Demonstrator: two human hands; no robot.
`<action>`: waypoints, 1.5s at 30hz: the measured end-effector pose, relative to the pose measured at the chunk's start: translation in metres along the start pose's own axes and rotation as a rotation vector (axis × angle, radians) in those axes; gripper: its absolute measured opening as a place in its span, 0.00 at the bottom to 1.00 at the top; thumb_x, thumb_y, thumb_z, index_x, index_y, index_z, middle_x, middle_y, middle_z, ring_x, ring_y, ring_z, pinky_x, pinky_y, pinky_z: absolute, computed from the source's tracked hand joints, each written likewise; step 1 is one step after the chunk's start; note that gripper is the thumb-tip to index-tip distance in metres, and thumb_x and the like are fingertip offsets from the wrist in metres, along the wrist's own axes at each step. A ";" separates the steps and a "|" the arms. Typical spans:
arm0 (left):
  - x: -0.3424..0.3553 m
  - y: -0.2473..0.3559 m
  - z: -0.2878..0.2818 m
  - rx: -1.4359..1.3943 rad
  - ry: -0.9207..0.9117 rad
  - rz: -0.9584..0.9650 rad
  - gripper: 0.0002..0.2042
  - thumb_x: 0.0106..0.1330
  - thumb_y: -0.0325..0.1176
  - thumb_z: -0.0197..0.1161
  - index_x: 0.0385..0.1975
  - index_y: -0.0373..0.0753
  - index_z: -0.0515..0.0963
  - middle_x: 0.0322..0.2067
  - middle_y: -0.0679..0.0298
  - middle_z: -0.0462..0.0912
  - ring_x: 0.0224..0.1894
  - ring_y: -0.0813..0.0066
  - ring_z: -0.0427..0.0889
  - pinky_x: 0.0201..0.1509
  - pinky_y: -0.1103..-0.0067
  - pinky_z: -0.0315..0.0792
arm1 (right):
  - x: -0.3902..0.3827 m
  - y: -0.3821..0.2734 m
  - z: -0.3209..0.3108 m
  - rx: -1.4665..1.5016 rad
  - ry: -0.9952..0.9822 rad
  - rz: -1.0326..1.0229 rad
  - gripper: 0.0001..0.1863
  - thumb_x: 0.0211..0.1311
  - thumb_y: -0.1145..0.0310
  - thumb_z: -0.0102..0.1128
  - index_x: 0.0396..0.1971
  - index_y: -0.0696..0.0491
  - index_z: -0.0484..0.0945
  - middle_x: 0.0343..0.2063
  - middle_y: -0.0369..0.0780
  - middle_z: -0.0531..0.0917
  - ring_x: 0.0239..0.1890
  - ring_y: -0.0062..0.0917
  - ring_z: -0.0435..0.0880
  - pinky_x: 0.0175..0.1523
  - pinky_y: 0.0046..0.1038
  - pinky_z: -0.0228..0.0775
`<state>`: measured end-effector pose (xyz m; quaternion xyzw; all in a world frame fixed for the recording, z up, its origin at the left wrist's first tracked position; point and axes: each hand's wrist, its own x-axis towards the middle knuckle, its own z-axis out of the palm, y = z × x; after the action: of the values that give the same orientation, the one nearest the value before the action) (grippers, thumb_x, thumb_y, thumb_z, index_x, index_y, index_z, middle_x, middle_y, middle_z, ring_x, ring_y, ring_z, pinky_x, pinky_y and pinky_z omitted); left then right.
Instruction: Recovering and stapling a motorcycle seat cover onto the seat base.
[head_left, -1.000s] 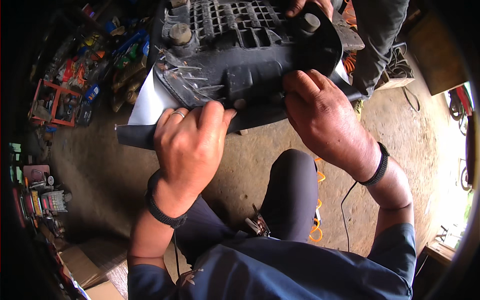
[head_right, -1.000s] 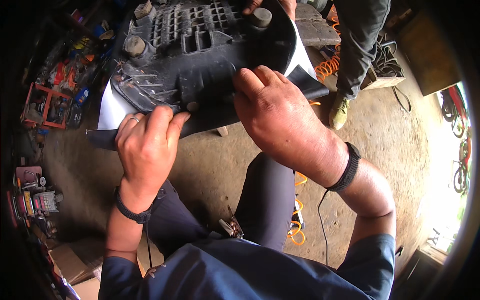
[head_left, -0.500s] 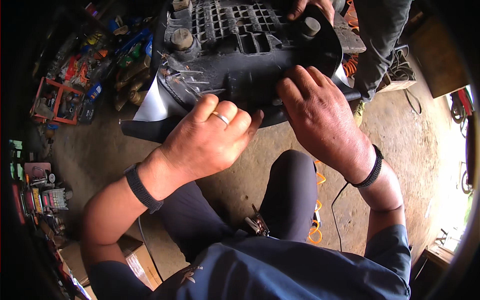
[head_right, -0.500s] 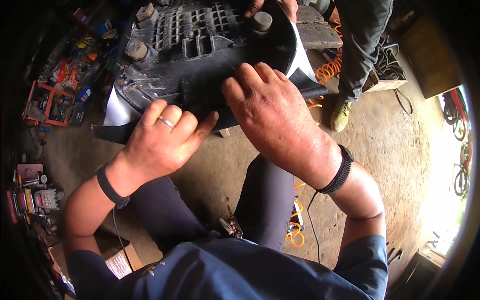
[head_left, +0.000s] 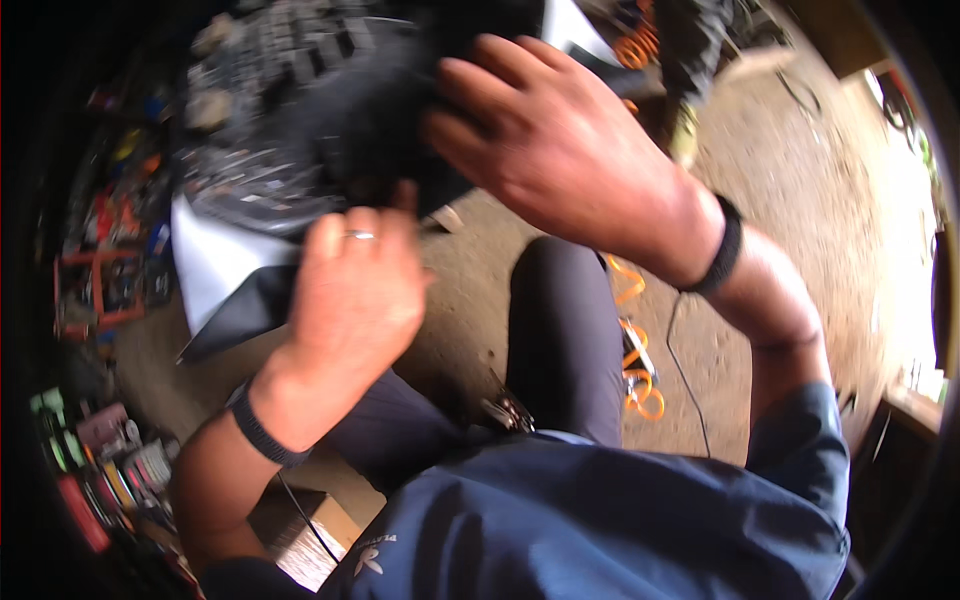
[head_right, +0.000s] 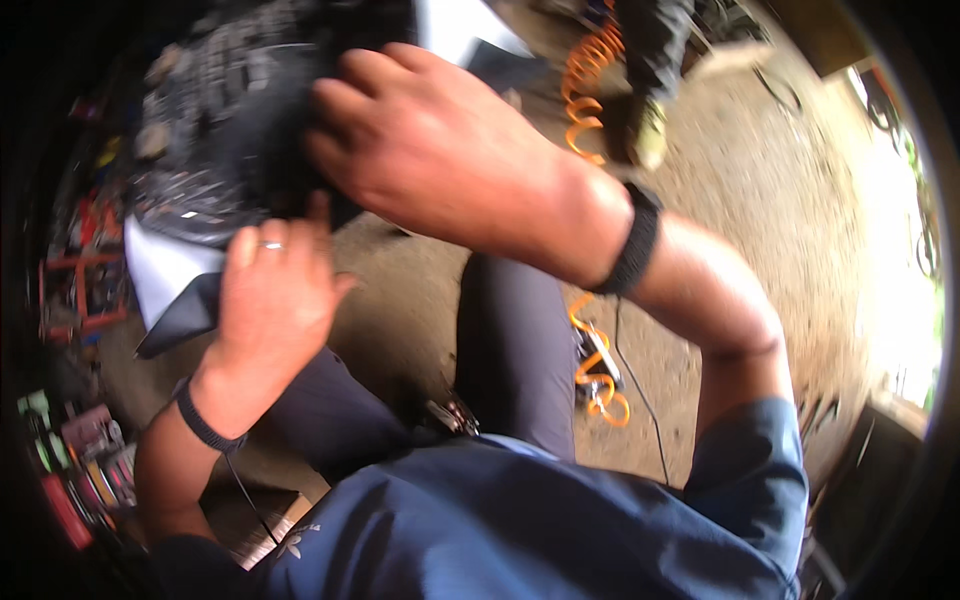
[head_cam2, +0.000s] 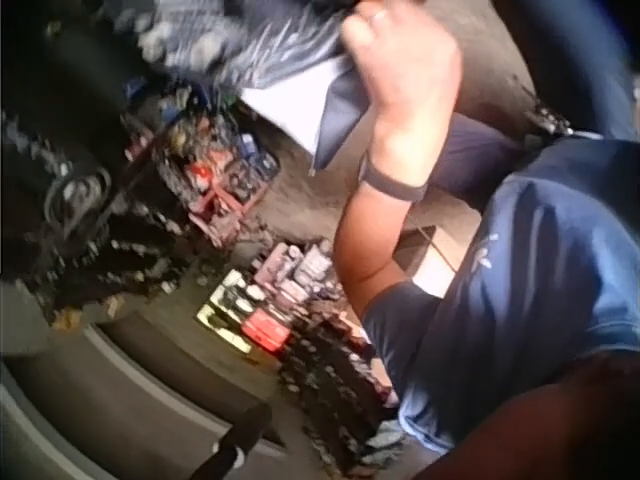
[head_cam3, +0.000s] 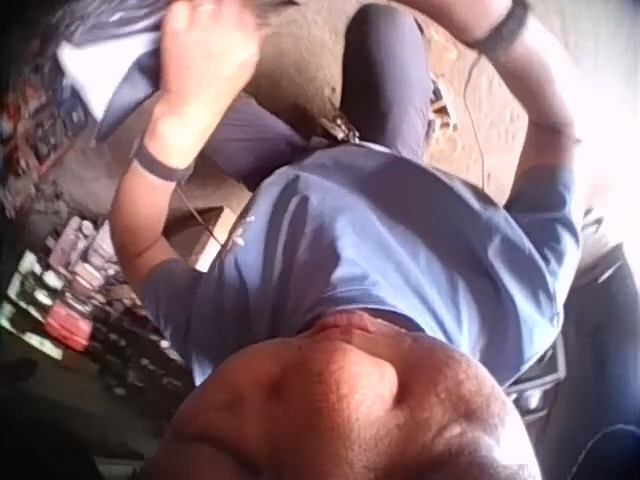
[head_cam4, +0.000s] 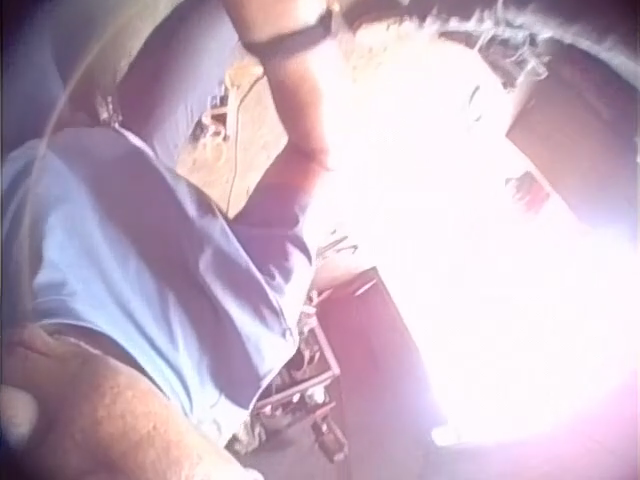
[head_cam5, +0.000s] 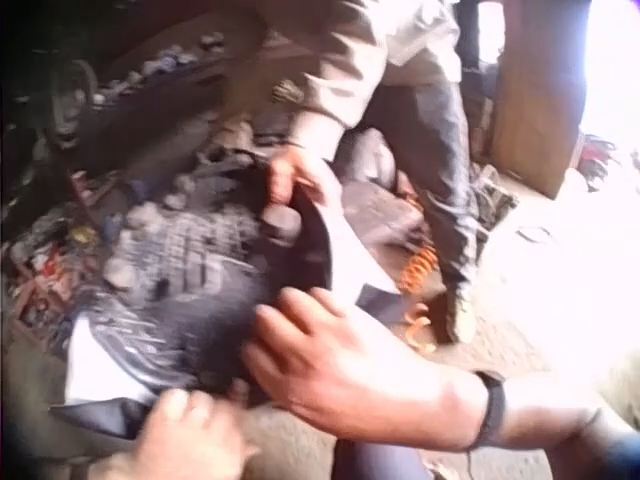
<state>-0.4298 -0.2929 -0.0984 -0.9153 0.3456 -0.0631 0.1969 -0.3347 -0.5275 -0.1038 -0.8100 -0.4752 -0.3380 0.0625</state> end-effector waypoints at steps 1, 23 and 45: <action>-0.007 0.001 0.003 0.008 -0.031 -0.060 0.47 0.58 0.50 0.80 0.72 0.22 0.74 0.44 0.59 0.81 0.45 0.62 0.78 0.52 0.66 0.72 | 0.003 0.001 0.002 0.035 0.015 -0.024 0.09 0.57 0.60 0.70 0.33 0.47 0.84 0.37 0.35 0.79 0.46 0.28 0.81 0.47 0.30 0.75; -0.002 0.014 -0.007 -0.026 -0.036 -0.052 0.49 0.58 0.45 0.80 0.75 0.19 0.69 0.45 0.56 0.78 0.45 0.59 0.75 0.53 0.63 0.73 | -0.471 -0.330 0.060 0.183 -1.053 1.516 0.49 0.61 0.76 0.64 0.82 0.69 0.54 0.59 0.58 0.82 0.63 0.54 0.83 0.75 0.53 0.63; -0.009 0.000 0.007 0.002 0.116 -0.030 0.37 0.65 0.41 0.73 0.70 0.22 0.77 0.43 0.62 0.78 0.46 0.67 0.76 0.54 0.70 0.72 | -0.126 -0.117 -0.075 1.146 -0.127 1.180 0.27 0.53 0.73 0.76 0.56 0.58 0.83 0.37 0.46 0.91 0.38 0.35 0.94 0.48 0.34 0.84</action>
<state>-0.4349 -0.2845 -0.1047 -0.9149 0.3427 -0.1192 0.1767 -0.5067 -0.5878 -0.1492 -0.7866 -0.0728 0.0919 0.6063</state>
